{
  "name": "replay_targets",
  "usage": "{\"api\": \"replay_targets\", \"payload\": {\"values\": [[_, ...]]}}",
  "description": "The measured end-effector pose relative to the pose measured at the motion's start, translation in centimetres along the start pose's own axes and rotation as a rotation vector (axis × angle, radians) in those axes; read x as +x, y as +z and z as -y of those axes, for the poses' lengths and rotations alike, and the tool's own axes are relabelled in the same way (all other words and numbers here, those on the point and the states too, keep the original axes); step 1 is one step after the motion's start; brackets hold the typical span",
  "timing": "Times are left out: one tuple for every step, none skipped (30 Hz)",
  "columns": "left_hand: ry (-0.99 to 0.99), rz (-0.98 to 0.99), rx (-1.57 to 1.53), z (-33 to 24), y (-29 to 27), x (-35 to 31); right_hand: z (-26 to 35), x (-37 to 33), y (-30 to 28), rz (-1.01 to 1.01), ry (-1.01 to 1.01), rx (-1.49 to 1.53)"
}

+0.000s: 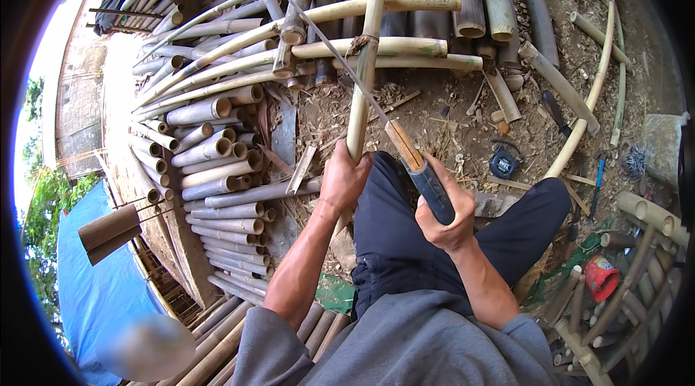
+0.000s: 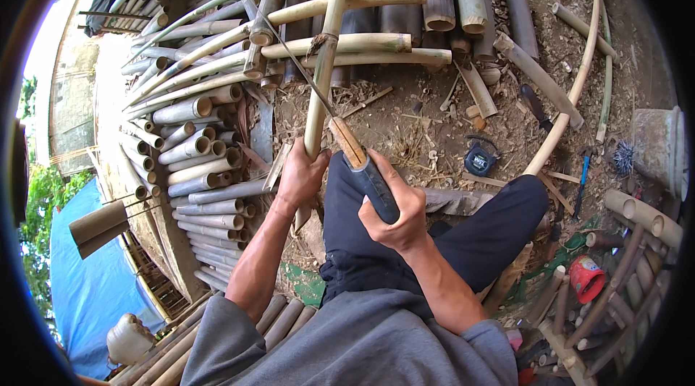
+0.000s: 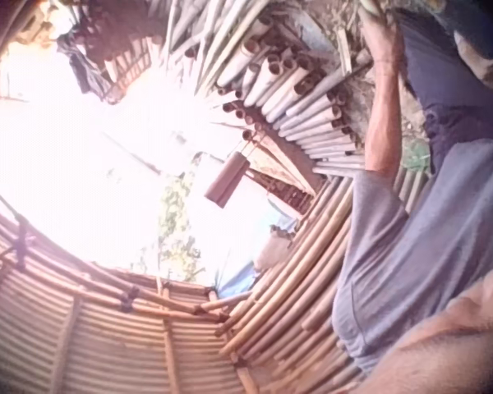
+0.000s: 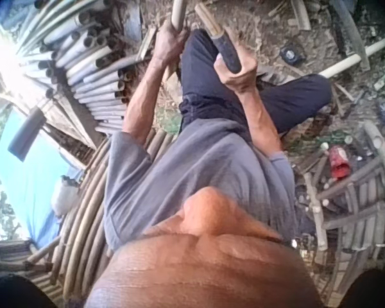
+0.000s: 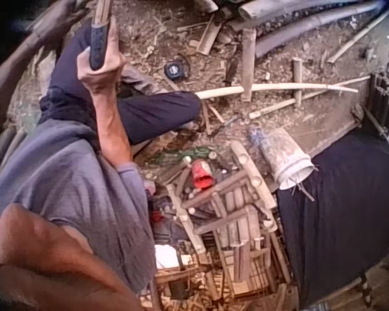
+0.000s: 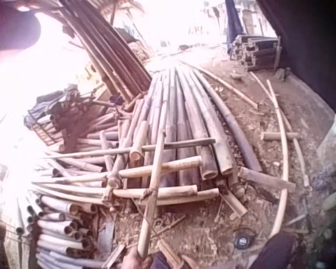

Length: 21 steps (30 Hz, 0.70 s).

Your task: The person sits on the ground in a workshop and assembles a bamboo structure. They use a hammer to fit bamboo pieces together, measure lengths with a tape measure, and cut bamboo with a hand saw. The person repeatedly adjusts and secures the bamboo components to form a frame.

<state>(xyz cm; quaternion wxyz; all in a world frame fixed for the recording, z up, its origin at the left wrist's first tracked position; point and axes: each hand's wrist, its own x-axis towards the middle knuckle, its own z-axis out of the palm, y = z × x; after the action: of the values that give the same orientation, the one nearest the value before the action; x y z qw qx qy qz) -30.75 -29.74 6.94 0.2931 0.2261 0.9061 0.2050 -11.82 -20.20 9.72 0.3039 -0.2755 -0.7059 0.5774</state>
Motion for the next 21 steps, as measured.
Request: {"api": "replay_targets", "payload": {"values": [[-0.002, -0.002, -0.002, 0.1, -0.1, 0.2, 0.1, 0.2, 0.0, 0.005, 0.003, 0.002], [-0.01, 0.008, -0.02, 0.1, -0.3, 0.4, 0.3, -0.1, -0.3, -0.007, -0.026, -0.036], [-0.023, 0.026, -0.046, 0.2, -0.3, 0.5, 0.6, -1.2, -0.9, -0.014, -0.048, -0.082], [-0.037, 0.042, -0.071, 0.5, -0.2, 0.5, 1.0, -2.7, -1.6, -0.02, -0.071, -0.126], [-0.027, 0.028, -0.078, 1.0, -0.3, 0.4, 1.5, -4.8, -2.4, 0.004, -0.042, -0.129], [-0.02, 0.014, -0.081, 1.3, -0.3, 0.4, 2.0, -7.0, -3.4, 0.024, -0.012, -0.141], [-0.004, 0.01, -0.085, 1.4, 0.0, 0.6, 2.7, -8.7, -4.4, 0.032, 0.037, -0.163], [0.009, 0.004, -0.088, 1.3, 0.1, 0.7, 3.2, -9.7, -4.9, 0.042, 0.086, -0.182], [-0.021, 0.016, -0.09, 1.0, 0.1, 0.5, 3.2, -9.4, -4.8, 0.003, -0.004, -0.2], [-0.048, 0.028, -0.089, 0.4, 0.0, 0.4, 2.8, -8.6, -4.3, -0.004, -0.034, -0.213], [-0.075, 0.039, -0.088, -0.1, -0.1, 0.3, 1.9, -6.9, -3.5, -0.011, -0.065, -0.227], [-0.094, 0.049, -0.084, -0.9, -0.4, 0.3, 1.3, -5.1, -2.6, -0.014, -0.097, -0.236], [-0.107, 0.066, -0.084, -1.7, -0.4, 0.8, 0.6, -3.1, -1.6, -0.001, -0.057, -0.163], [-0.119, 0.081, -0.081, -2.2, -0.4, 1.1, 0.2, -1.4, -0.6, 0.01, -0.018, -0.089], [-0.105, 0.077, -0.098, -1.9, -0.3, 1.1, 0.6, -0.7, -0.2, 0.003, 0.014, -0.062], [-0.09, 0.074, -0.114, -1.5, -0.2, 1.2, 0.6, -1.2, -0.7, 0.002, -0.028, -0.141], [-0.075, 0.072, -0.131, -1.1, 0.0, 1.3, 0.7, -2.7, -1.7, 0.001, -0.07, -0.22], [-0.044, 0.049, -0.121, -0.2, 0.2, 1.5, 0.8, -4.5, -2.5, 0.005, -0.113, -0.297], [-0.014, 0.025, -0.11, 0.8, 0.2, 1.6, 2.4, -6.6, -3.5, 0.029, 0.031, -0.205], [0.022, 0.001, -0.096, 1.1, 0.2, 1.6, 3.0, -8.2, -4.3, 0.0, 0.023, -0.275], [-0.125, 0.078, -0.124, -1.1, -1.0, 1.2, 3.3, -8.5, -4.7, -0.003, 0.035, -0.238]]}}
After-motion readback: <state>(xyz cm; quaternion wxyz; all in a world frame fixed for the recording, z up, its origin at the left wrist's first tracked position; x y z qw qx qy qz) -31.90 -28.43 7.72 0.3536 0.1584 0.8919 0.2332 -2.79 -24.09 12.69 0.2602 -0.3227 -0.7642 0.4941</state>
